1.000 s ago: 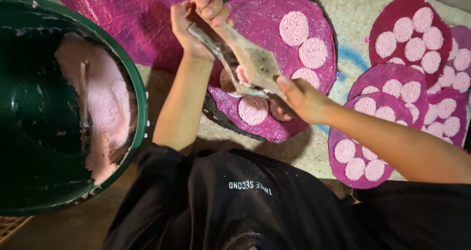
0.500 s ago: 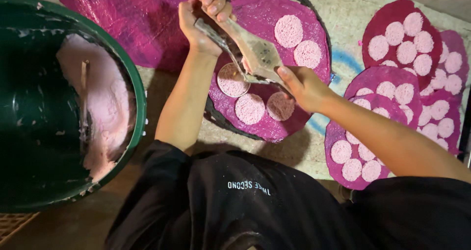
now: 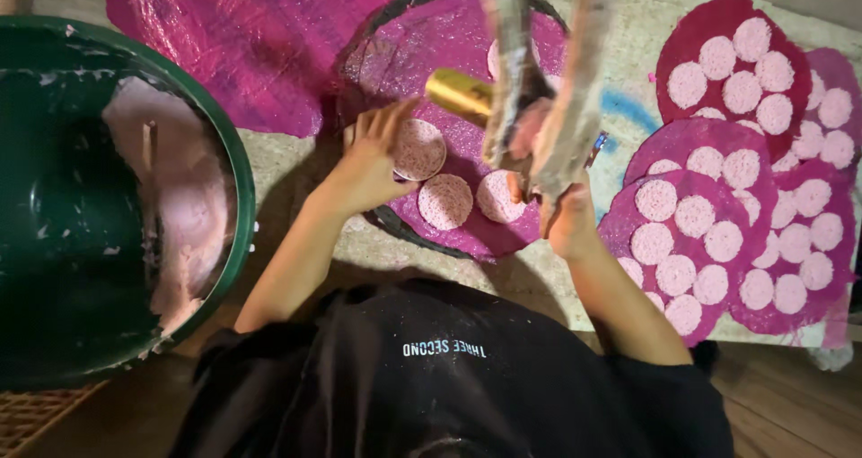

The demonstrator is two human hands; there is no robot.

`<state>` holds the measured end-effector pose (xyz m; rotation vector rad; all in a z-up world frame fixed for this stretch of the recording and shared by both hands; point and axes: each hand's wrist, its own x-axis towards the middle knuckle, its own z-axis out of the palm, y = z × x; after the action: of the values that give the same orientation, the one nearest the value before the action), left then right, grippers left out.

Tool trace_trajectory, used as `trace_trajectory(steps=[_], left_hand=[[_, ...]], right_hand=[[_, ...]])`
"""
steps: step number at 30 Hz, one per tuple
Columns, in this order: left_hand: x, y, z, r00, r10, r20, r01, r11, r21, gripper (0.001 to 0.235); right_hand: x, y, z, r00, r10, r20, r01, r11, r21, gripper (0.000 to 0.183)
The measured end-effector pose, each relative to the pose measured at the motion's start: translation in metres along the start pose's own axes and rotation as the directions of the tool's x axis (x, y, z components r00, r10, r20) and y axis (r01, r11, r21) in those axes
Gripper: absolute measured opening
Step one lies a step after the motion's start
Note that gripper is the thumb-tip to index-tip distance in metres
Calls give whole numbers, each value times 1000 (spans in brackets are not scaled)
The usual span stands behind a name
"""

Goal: The person scoops pink paste from a green bucket using a wooden stick and loads it into a handheld extruder. They press the extruder over a circular mold on a purple tray to form round pink pastes, repeating the process to fill multiple molds.

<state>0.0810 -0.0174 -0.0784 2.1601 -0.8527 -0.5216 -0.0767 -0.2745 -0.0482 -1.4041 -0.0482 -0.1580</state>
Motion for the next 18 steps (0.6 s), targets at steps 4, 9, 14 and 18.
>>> trace_trajectory(steps=[4,9,14,18], left_hand=[[1,0,11,994,85,-69,-82,996,45,106],[-3,-4,8,989,86,-117,-80,995,59,99],[26,20,13,983,169,-73,-162,983,87,99],[67,37,34,970,237,43,-241,957,159,100]], right_hand=[[-24,0,-5,986,59,-159,-46,995,85,92],[-43,-6,-17,952,104,-287,-84,993,83,106],[-58,-15,-31,940,49,-338,-9,993,120,111],[-71,-17,-33,910,44,-413,3,994,111,111]])
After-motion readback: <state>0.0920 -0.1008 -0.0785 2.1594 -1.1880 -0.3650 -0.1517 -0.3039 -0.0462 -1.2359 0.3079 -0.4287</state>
